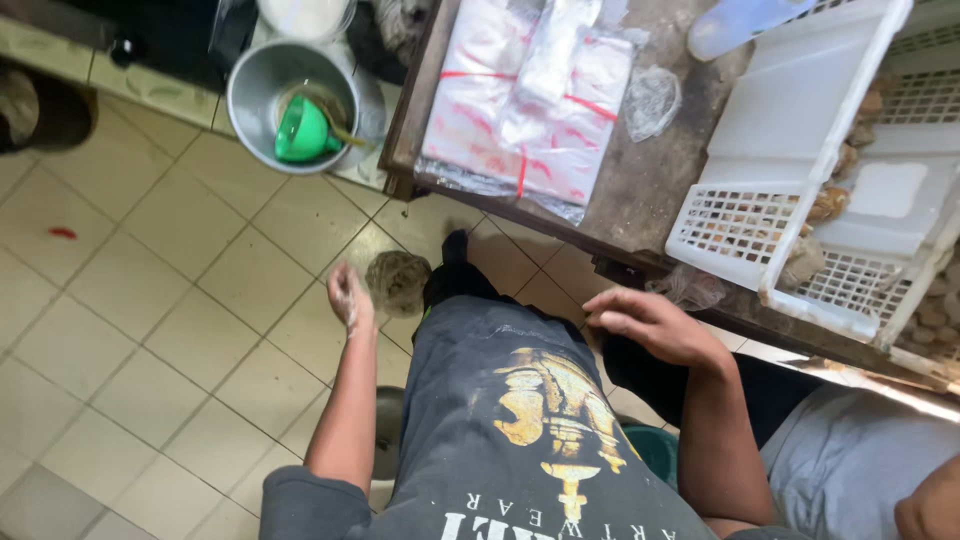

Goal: The person opens a clear plastic bag and places round fried snack balls one at a time from a plastic crate into the bag, then gathers and ties the bag closed. They set the filled bag aside and continue filling another bag from the crate.

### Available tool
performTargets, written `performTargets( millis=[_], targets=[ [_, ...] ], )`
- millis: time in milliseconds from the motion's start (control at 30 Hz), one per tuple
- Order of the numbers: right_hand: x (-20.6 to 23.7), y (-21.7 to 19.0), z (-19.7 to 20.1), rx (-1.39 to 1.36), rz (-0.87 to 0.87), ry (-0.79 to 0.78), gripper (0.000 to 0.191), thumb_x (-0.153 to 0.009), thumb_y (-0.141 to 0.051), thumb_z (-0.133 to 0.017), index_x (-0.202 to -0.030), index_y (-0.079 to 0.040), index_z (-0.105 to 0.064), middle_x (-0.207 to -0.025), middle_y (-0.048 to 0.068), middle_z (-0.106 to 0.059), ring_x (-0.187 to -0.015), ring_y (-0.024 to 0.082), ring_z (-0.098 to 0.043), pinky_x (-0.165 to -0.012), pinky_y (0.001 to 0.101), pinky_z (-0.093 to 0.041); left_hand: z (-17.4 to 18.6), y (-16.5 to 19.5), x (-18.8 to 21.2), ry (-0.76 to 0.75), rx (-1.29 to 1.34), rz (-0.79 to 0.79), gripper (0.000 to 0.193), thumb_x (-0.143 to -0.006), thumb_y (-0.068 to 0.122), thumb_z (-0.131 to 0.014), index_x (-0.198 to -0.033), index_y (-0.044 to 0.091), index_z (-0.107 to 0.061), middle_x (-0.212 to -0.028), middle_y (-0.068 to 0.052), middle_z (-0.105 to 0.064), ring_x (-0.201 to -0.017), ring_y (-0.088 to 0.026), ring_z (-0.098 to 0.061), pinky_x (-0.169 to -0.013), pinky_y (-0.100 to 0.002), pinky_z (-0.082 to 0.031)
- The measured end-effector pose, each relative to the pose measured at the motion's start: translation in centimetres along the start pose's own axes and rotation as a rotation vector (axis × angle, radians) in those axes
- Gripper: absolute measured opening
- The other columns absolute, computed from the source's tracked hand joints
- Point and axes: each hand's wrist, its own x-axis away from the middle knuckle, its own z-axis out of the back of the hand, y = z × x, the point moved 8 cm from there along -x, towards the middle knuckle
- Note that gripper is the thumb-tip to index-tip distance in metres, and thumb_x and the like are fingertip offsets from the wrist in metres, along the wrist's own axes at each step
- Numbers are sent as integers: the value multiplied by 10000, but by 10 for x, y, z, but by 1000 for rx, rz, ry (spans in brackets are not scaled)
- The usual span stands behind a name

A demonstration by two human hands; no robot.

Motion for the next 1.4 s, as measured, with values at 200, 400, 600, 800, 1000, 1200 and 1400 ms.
performTargets(
  millis=[200, 400, 600, 800, 1000, 1200, 1400],
  targets=[
    [-69, -53, 61, -138, 186, 567, 232, -1021, -210, -680, -1103, 7, -678, -868, 67, -649, -720, 124, -551, -626, 292, -457, -137, 156, -8, -245, -57, -638, 187, -1043, 85, -653, -1226, 49, -661, -1055, -81, -630, -981, -189, -608, -925, -332, -520],
    [-176, -149, 114, 175, 377, 899, 570, -911, -356, -822, -1296, -17, -574, -1195, 150, -652, -1046, 245, -667, -915, 393, -562, -243, 222, 10, -491, -142, -727, 271, -966, 87, -681, -1234, 64, -646, -1145, -108, -668, -1076, -264, -659, -948, -381, -540],
    [-236, -191, 123, 401, 156, 975, 1277, -734, -477, -991, -1558, -109, -87, -1458, 295, -280, -1369, 501, -318, -1083, 563, -349, -239, 206, 28, -567, -270, -720, 309, -956, 128, -691, -1258, 84, -641, -1156, -117, -663, -1119, -306, -625, -1010, -415, -485],
    [-238, -178, 150, 311, 206, 879, 1306, -633, -37, -927, -1656, -180, -128, -1501, 260, -319, -1402, 434, -409, -1180, 483, -391, -209, 208, 25, -445, -337, -856, 339, -967, 145, -698, -1295, 102, -625, -1241, -118, -622, -1199, -320, -594, -1064, -440, -458],
    [-202, -156, 221, 495, 318, 911, 1165, -733, -52, -964, -1618, -65, -207, -1572, 248, -402, -1407, 353, -484, -1212, 432, -427, -168, 183, 25, -226, -333, -654, 523, -970, 175, -720, -1435, 71, -505, -1360, -172, -497, -1294, -377, -487, -1116, -505, -396],
    [-182, -116, 227, 255, 87, 701, 922, -792, -105, -737, -1599, -54, -292, -1425, 188, -543, -1296, 300, -598, -1072, 414, -512, -192, 178, 20, -287, -363, -609, 640, -943, 239, -765, -1485, 88, -461, -1416, -164, -483, -1305, -381, -469, -1124, -533, -365],
    [-123, -135, 157, 555, 295, 910, 592, -904, -133, -772, -1447, -70, -546, -1444, 168, -565, -1285, 329, -609, -1002, 436, -536, -229, 201, 26, -414, -389, -832, 766, -909, 268, -784, -1545, 104, -390, -1540, -155, -412, -1407, -388, -394, -1196, -557, -301]
  ],
)
